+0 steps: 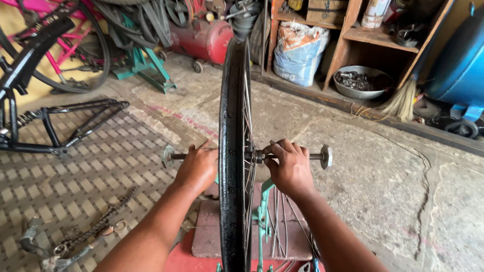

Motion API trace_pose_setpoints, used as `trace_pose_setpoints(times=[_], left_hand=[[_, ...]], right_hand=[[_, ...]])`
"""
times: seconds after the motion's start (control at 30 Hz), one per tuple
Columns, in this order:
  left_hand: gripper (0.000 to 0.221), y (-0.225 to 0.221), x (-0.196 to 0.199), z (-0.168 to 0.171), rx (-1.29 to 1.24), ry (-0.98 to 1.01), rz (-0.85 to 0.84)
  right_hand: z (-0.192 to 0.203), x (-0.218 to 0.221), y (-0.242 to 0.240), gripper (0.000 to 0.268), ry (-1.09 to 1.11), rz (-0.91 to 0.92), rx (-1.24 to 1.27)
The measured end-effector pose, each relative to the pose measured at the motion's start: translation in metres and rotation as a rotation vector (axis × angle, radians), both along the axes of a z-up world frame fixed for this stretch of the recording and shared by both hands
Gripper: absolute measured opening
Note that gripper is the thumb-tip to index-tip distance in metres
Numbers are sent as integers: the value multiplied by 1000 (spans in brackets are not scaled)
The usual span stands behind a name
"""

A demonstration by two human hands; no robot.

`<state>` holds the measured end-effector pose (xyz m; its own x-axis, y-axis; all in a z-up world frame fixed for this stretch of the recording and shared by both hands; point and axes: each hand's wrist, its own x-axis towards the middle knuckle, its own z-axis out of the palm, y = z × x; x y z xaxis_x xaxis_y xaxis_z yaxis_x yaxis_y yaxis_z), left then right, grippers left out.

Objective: The person trues a bicycle wheel by adjusting the spoke nipples by hand and using a tool, while the wheel is mounted on a stand.

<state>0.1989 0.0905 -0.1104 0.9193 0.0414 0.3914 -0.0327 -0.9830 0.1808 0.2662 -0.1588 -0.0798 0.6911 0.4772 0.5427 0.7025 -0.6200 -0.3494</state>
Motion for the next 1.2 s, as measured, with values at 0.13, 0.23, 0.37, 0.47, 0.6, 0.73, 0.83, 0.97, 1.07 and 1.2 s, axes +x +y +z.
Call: trace_pose_setpoints(times=[0.13, 0.23, 0.37, 0.47, 0.6, 0.73, 0.83, 0.97, 1.07, 1.2], left_hand=[[36, -2, -6, -5, -63, -63, 6], [25, -5, -8, -3, -102, -55, 14], [25, -14, -11, 11, -82, 92, 55], [33, -17, -30, 15, -173, -34, -11], [53, -43, -81, 6, -714, 202, 134], [33, -71, -135, -3, -800, -1, -66], [62, -80, -151, 30, -713, -46, 41], [45, -101, -170, 100, -951, -393, -81], [34, -117, -180, 127, -846, -507, -149], [29, -128, -196, 124, -806, -465, -177]], right_hand=[[0, -5, 4, 19, -70, -28, -57], [0, -6, 4, 18, -111, -20, -50], [2, -1, 6, 20, -6, -51, -133], [3, -6, 1, 30, 0, -9, -42], [24, -13, -9, 42, 392, -81, 164], [47, -43, -30, 38, 58, 5, 215], [49, -85, -42, 38, 186, -22, 221], [34, -142, -59, 37, 217, 34, 243], [21, -173, -72, 38, 288, 10, 206], [22, -186, -84, 40, 294, 86, 155]])
